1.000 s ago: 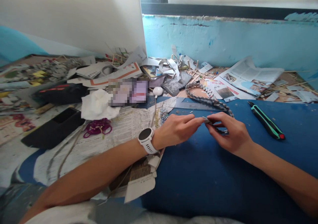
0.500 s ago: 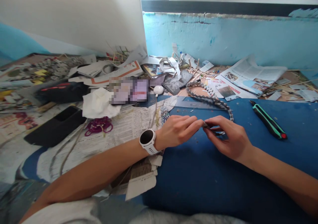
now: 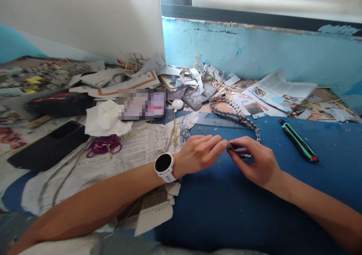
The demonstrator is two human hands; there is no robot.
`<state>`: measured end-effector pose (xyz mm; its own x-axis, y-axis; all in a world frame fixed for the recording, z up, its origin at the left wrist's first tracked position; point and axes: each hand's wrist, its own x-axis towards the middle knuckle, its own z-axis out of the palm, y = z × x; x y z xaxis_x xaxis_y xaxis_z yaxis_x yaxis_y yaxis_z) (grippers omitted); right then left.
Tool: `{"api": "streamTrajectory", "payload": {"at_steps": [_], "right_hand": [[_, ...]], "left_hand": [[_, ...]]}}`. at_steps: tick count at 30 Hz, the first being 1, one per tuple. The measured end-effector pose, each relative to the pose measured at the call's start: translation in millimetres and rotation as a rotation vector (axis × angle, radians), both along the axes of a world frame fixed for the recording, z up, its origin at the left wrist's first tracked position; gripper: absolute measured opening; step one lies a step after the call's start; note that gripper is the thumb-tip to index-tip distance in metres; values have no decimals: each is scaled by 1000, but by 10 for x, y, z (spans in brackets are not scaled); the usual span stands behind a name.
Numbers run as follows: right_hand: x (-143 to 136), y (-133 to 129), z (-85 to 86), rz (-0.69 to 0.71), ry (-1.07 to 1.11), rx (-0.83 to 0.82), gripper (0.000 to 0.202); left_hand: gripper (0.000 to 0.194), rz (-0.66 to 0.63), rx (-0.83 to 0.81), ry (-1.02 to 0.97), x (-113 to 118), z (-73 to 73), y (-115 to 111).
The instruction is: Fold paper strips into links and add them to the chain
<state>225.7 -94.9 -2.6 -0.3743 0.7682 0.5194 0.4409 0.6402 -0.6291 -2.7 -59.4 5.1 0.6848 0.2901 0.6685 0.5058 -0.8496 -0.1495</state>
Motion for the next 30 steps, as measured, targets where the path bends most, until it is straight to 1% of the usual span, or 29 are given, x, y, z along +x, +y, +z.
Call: {"api": "streamTrajectory", "payload": {"at_steps": [3, 6, 11, 15, 17, 22, 27, 30], "right_hand": [[17, 6, -37, -18, -42, -15, 41], [26, 12, -57, -10, -89, -1, 40], [11, 4, -31, -49, -151, 101, 38], [1, 0, -19, -58, -195, 190, 35], [0, 3, -21, -66, -204, 208, 34], [-5, 14, -29, -71, -182, 223, 31], [-16, 3, -28, -86, -121, 144, 30], [-20, -13, -6, -87, -102, 138, 26]], "left_hand": [[4, 17, -8, -28, 7, -11, 7], [4, 38, -37, -34, 16, -21, 12], [5, 45, -71, -32, 21, -35, 10], [9, 65, -69, -33, 31, -20, -6], [11, 75, -80, -42, 40, -9, -16], [13, 75, -123, -71, 58, 3, -26], [12, 45, -116, -92, 54, -4, -15], [11, 23, -105, -97, 48, -10, -12]]}}
